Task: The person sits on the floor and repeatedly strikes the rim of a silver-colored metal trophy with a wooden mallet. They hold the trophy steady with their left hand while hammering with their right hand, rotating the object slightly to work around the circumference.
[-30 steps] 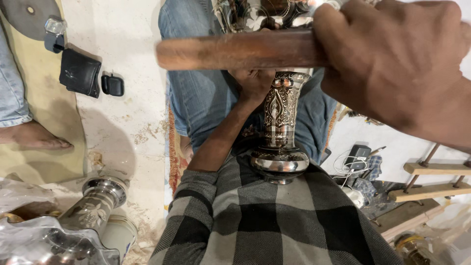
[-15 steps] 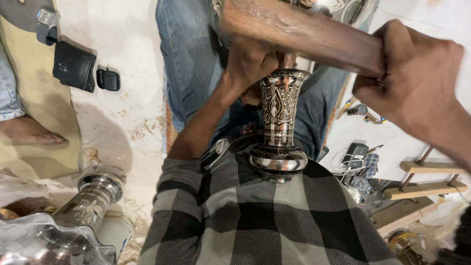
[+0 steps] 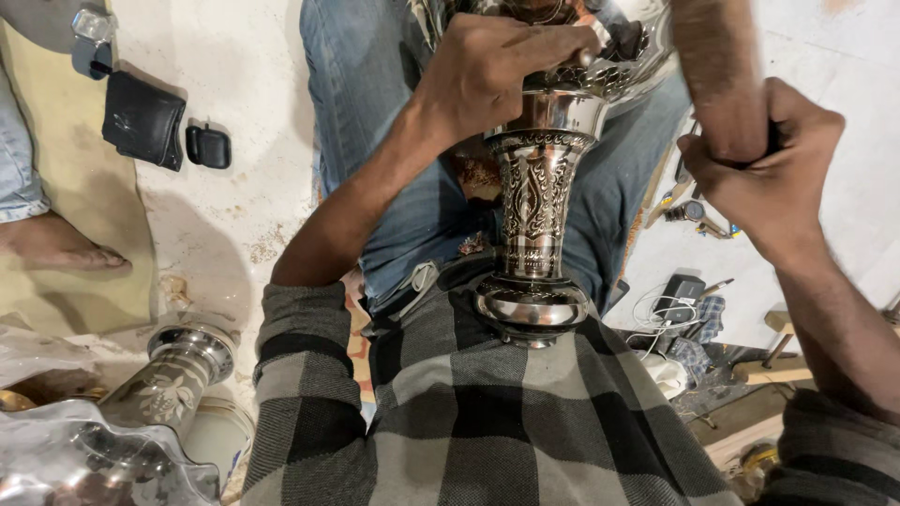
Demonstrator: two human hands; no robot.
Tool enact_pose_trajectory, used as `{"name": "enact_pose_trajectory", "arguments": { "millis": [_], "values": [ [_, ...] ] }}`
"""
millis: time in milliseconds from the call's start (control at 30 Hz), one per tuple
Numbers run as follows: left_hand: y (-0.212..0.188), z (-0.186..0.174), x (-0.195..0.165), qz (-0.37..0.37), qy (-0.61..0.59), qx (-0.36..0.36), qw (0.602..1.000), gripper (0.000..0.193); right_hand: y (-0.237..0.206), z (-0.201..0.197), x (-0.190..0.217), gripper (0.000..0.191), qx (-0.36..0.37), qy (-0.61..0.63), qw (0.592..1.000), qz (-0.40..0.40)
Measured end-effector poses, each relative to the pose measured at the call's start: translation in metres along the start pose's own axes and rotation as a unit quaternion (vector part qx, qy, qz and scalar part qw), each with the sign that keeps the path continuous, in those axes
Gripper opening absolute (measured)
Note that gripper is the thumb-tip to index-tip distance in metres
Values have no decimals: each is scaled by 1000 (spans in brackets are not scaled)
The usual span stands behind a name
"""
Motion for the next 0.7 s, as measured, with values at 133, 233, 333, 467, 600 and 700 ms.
{"name": "enact_pose_trajectory", "arguments": {
  "millis": [133, 233, 333, 467, 600, 700],
  "values": [
    [-3, 1, -3, 15, 8, -18, 1000, 26, 9, -10, 17, 22, 19, -121, 992, -32],
    [-3, 1, -10, -5, -5, -64, 998, 24, 17, -22, 42, 28, 72, -257, 964, -2],
    [-8, 2, -16, -60, -26, -79, 995, 28, 24, -30, 63, 32, 226, -437, 861, 132],
    [-20, 8, -22, -80, -11, -128, 988, 31, 44, -31, 112, 39, 135, -385, 913, -21],
    [-31, 24, -24, -143, -18, -220, 965, 16, 63, -24, 138, 32, 163, -386, 907, -33],
    [-41, 37, -30, -205, -31, -262, 943, 6, 72, -20, 155, 38, 182, -465, 865, -42]
  ]
}}
Point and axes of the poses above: each hand's wrist, its own y-axis towards the middle knuckle, its own z-axis out of the palm, x = y × z, the point moved 3 cm from there along y, towards the middle knuckle, and after that the axes turned 7 degrees about x, right-handed, at the moved point
